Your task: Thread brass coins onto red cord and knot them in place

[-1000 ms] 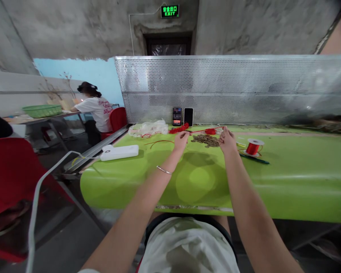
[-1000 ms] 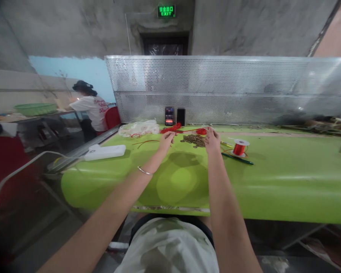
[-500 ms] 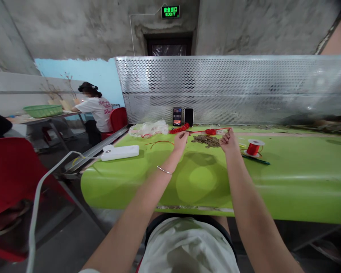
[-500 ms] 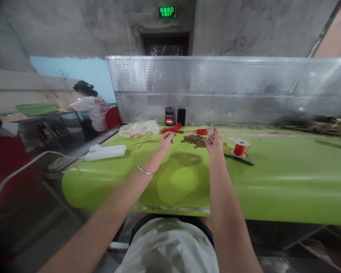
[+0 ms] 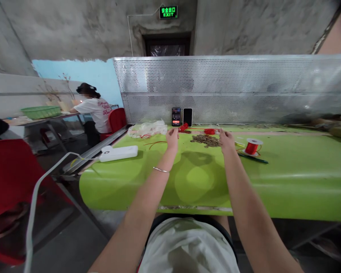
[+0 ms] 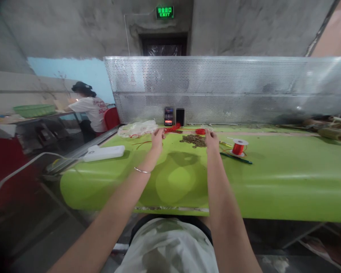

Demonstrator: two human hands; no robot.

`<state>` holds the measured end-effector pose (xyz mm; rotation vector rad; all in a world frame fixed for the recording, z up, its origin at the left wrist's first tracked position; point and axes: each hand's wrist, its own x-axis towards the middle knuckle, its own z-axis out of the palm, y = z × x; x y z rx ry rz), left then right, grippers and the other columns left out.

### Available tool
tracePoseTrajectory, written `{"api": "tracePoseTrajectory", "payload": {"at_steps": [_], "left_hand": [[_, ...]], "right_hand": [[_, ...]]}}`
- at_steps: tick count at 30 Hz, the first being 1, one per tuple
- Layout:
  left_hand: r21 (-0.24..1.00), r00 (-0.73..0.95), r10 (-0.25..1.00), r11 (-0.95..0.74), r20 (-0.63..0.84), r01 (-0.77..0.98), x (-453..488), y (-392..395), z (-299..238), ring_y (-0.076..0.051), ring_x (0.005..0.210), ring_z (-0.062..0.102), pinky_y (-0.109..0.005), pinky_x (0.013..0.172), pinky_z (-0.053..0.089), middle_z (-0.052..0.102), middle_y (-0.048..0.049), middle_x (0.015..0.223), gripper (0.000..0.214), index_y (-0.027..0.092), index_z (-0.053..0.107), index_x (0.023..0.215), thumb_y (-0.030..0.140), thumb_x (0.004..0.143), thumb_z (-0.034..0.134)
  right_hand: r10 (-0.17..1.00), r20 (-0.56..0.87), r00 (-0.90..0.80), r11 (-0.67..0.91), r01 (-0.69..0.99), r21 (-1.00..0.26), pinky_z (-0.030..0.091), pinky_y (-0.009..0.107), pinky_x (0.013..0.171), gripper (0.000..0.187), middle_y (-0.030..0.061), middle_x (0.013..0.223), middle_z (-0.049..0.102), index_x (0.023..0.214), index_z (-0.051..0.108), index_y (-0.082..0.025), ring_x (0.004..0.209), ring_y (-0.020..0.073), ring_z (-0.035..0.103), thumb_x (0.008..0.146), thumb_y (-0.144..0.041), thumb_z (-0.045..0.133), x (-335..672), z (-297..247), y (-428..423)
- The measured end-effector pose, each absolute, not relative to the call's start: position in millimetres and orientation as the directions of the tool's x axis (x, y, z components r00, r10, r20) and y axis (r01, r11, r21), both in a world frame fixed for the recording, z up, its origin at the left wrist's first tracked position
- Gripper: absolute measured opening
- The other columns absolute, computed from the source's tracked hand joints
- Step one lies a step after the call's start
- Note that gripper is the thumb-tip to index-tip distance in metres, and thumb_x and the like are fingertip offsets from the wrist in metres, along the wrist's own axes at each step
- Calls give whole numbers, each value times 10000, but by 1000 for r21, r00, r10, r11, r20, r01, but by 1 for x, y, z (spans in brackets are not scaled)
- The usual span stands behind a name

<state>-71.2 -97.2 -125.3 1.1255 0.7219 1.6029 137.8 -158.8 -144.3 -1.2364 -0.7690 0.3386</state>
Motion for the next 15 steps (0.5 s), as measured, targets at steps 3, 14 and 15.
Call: {"api": "tracePoseTrajectory", "payload": {"at_steps": [3,14,15], "left_hand": [[853,-104,954,-297,280,-429,-80,-90,-121,-66,481,356,-214,505,285,426,49,507,238,166,501,565,93,789,531],[821,-94,995,-80,32,-565,-89,-84,-123,-57,418,316,-245,514,295,430,58,544,234,183,475,594,93,810,475],[812,-91,996,-62,11,-580,-90,-84,-122,-56,415,314,-245,517,295,434,60,544,239,183,483,598,90,818,468]], "right_hand": [[606,363,708,166,334,-928,305,287,565,329,-30,507,449,619,555,-189,537,142,423,807,-447,637,133,-142,-158],[637,498,589,287,419,-862,269,238,523,256,-21,536,510,621,577,-200,525,123,392,790,-355,690,119,-138,-161],[638,505,581,295,421,-858,269,237,521,255,-22,529,503,615,577,-200,519,121,386,789,-344,694,118,-138,-161]]}}
